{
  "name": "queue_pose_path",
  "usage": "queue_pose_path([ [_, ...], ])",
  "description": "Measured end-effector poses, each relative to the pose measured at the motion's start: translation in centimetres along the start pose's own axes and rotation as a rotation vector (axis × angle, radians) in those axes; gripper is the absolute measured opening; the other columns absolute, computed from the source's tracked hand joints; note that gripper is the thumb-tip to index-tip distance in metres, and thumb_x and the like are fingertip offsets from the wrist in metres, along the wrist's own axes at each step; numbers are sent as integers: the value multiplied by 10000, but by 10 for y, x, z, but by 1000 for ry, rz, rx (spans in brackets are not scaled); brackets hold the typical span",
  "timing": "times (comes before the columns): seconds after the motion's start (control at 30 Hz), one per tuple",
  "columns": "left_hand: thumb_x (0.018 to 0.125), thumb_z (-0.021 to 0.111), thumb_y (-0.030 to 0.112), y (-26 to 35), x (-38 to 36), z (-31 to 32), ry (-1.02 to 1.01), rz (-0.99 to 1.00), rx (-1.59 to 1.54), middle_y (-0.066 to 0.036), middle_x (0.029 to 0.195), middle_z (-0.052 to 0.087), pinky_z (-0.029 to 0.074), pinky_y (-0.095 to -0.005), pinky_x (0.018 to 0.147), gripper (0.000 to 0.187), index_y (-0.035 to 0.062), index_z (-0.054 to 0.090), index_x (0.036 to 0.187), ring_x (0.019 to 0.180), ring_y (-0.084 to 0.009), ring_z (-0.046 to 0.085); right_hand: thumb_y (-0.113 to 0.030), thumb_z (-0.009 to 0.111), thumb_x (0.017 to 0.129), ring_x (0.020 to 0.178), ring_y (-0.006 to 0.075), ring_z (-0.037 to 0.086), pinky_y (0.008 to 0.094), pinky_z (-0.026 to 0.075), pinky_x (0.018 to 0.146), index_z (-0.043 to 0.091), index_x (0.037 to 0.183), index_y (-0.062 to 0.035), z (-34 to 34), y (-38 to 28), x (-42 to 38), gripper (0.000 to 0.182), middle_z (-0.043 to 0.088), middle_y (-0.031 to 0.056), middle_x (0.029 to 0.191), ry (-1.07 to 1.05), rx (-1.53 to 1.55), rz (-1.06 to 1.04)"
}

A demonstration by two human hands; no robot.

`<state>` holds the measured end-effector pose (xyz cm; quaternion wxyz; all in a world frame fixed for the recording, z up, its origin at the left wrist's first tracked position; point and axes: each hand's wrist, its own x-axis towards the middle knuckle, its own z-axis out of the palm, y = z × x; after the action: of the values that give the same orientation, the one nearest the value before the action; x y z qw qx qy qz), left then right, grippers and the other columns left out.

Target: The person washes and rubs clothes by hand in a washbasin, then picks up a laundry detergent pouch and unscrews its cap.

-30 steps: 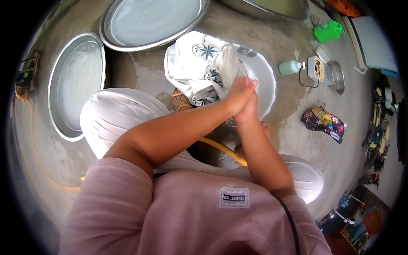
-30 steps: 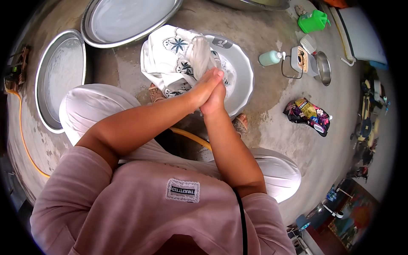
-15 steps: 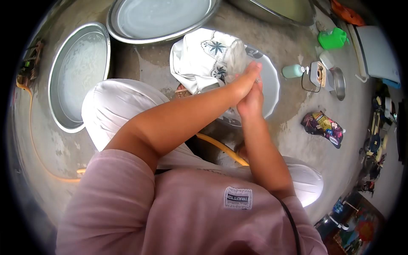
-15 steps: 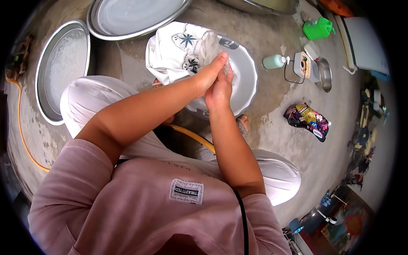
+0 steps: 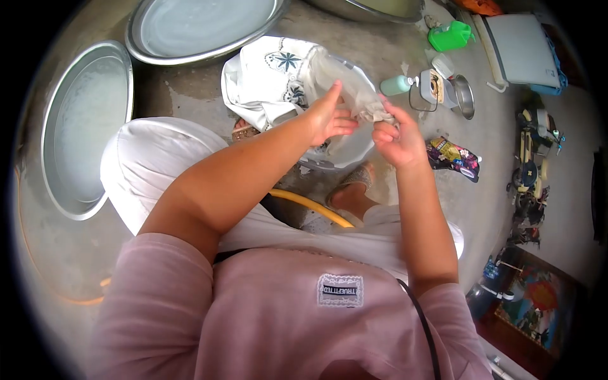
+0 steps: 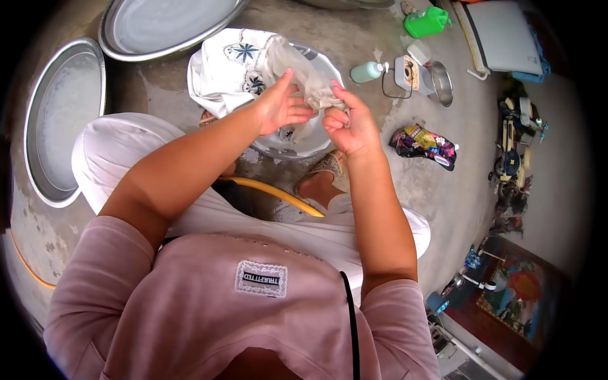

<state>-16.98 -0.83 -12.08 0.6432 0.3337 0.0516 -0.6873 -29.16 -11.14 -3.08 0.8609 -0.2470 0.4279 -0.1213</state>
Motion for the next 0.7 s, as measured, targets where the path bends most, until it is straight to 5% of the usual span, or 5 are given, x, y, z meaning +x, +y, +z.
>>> queue_pose_path([
  [0.2, 881, 550, 447, 6, -2, 1, -124, 152, 344, -101, 1042, 568, 458, -339, 852, 492, 34, 508, 1145, 993, -232, 586, -24, 492, 889, 464, 49, 293, 215, 280, 435, 459, 1263, -8, -1, -36, -30, 376, 549, 6, 858, 30, -467, -221],
  [0.33, 847, 591, 301, 1, 1, -3, -91, 224, 599, -24, 865, 585, 440, -275, 742, 242, 83, 569, 950, 842, -153, 573, -72, 496, 910, 470, 45, 288, 206, 285, 455, 509, 1183, -16, -11, -51, -30, 278, 553, -13, 870, 57, -627, -283],
  [0.47, 837, 505, 205, 4, 4, -3, 38, 334, 582, -29, 874, 574, 424, -288, 754, 161, 87, 560, 931, 784, -148, 549, -149, 552, 908, 468, 43, 279, 201, 273, 458, 561, 1115, -54, -16, -72, -35, 228, 546, -34, 861, 34, -450, -295],
  [0.53, 825, 428, 176, 10, 11, -5, 195, 563, 326, -31, 873, 562, 414, -301, 773, 163, 86, 544, 896, 804, -152, 538, -151, 589, 889, 466, 46, 278, 208, 278, 466, 574, 1101, -68, -31, -89, -33, 228, 535, -44, 866, 3, -369, -288],
  [0.7, 838, 387, 172, 52, 1, -2, 390, 580, 118, -37, 804, 499, 392, -281, 692, 180, 49, 511, 879, 739, -144, 459, -45, 604, 845, 468, 47, 293, 229, 300, 481, 553, 1094, -64, -56, -117, -34, 254, 510, -51, 790, 136, -122, -541],
])
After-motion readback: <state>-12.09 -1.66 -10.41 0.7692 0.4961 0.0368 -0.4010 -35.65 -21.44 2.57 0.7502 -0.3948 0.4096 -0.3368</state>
